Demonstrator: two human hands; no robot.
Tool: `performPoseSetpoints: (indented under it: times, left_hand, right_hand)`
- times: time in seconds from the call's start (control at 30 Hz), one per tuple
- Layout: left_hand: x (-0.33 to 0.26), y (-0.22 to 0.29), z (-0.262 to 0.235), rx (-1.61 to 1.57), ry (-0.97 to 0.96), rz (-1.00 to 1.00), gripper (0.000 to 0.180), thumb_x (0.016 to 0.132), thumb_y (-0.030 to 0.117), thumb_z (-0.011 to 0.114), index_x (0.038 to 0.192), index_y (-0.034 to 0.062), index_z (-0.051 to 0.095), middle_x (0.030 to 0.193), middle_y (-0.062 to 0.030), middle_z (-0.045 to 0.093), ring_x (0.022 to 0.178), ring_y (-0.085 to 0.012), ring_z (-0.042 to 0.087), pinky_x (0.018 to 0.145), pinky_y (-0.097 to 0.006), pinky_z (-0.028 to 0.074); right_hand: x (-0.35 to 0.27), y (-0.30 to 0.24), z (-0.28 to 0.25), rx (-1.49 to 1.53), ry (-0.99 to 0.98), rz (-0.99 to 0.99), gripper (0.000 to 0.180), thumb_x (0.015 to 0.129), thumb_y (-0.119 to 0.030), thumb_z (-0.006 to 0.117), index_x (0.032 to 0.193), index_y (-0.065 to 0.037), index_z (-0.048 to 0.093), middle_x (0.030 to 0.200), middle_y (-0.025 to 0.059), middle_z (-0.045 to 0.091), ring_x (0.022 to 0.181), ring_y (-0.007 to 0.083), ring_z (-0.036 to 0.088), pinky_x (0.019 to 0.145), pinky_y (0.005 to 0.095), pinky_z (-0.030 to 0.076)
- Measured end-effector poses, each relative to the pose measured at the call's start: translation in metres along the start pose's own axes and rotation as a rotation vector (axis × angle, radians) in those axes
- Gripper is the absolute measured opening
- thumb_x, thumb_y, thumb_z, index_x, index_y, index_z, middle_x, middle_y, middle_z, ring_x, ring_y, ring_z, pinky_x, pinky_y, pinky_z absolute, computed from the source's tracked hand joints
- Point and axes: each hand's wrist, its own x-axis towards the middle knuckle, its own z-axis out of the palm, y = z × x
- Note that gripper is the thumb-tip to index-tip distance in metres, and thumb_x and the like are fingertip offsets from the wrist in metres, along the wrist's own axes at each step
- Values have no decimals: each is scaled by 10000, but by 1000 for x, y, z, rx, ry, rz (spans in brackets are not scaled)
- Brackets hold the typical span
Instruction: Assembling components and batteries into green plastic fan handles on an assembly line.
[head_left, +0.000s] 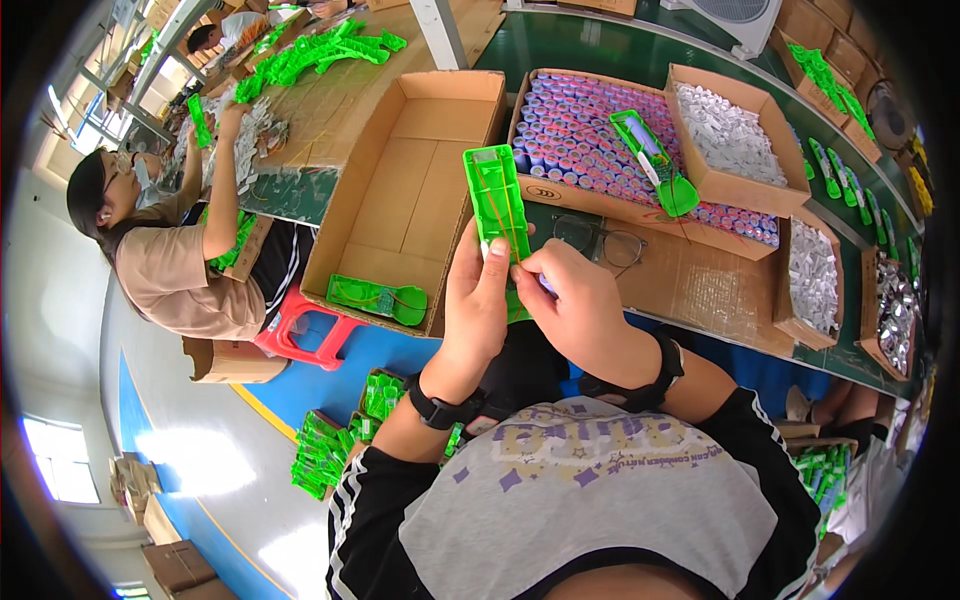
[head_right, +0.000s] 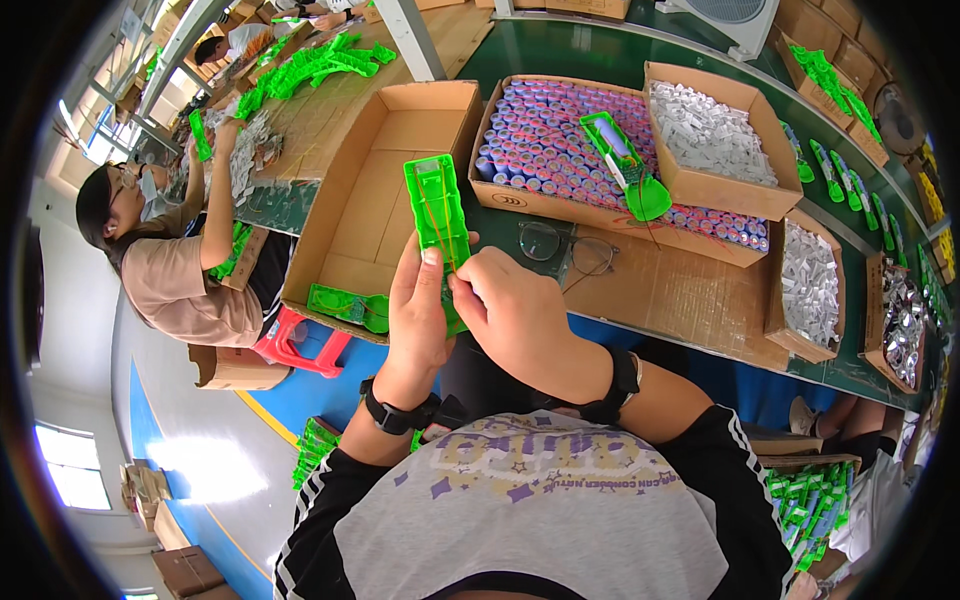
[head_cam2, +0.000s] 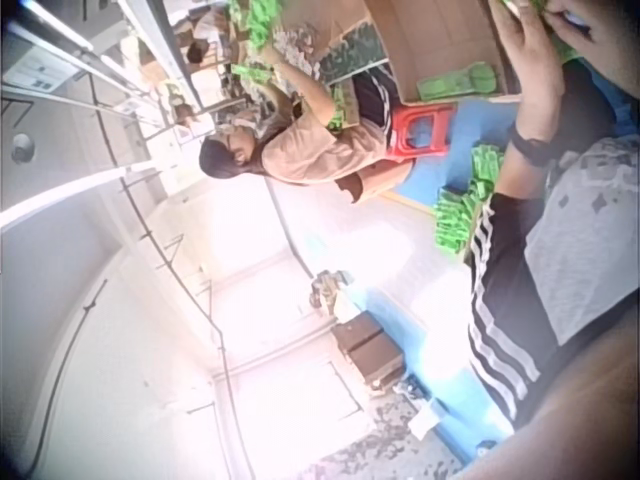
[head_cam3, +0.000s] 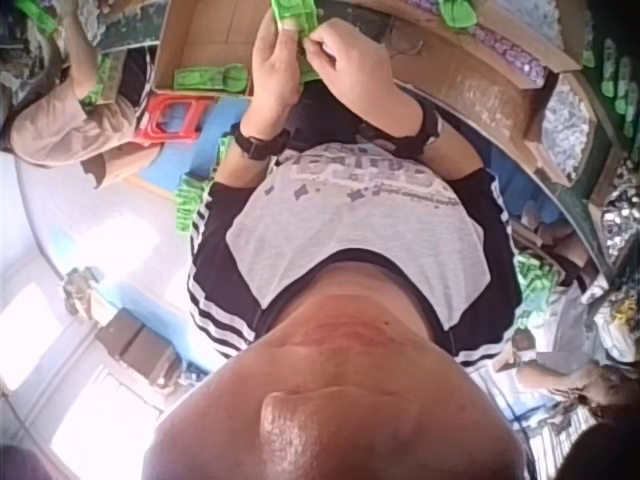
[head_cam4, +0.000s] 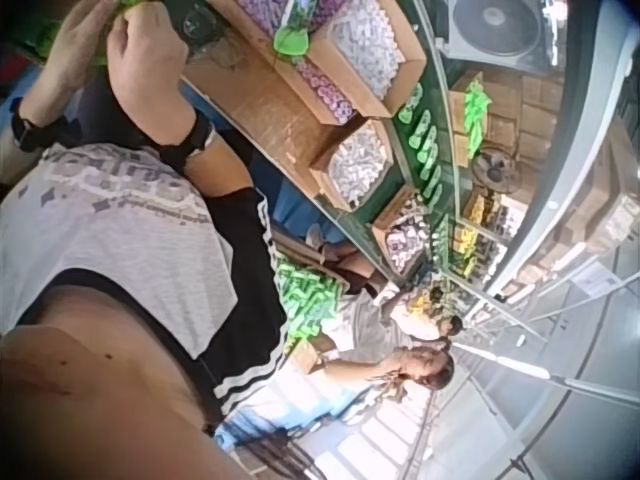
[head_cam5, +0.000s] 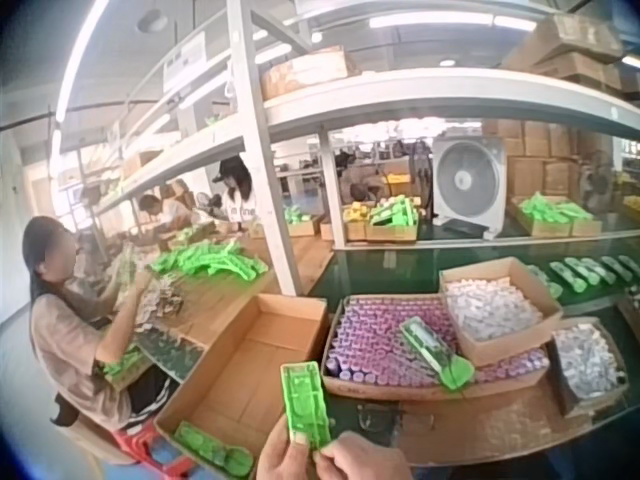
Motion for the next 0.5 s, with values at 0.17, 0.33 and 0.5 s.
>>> performPoseSetpoints:
  times: [0.17, 0.33, 0.5]
  left_hand:
    - [2, 6, 1, -87, -5, -111, 405, 849, 63, 449, 1235, 3, 342, 1061, -118, 516, 968, -160, 497, 845, -285, 399]
    - [2, 3, -1, -123, 11, -109, 408, 836, 44, 446, 1229, 5, 345, 1062, -118, 512, 934, -157, 507, 814, -284, 419]
    - [1, -1, -3, -151, -9, -175, 412, 829, 40, 455, 1225, 26, 343, 1028, -99, 512, 841, -147, 526, 677, -282, 485]
  right_hand:
    - [3, -3, -2, -89, -13, -79, 129, 730, -72, 589, 752, -62, 463, 671, 77, 491, 558, 263, 526, 443, 352, 397]
    - [3, 7, -8, 43, -83, -68, 114, 751, -38, 556, 821, -49, 468, 702, 78, 480, 587, 230, 521, 497, 308, 419]
    - [21, 23, -28, 512, -143, 30, 295, 808, 51, 408, 1092, -6, 353, 875, 67, 405, 750, 133, 441, 718, 263, 414]
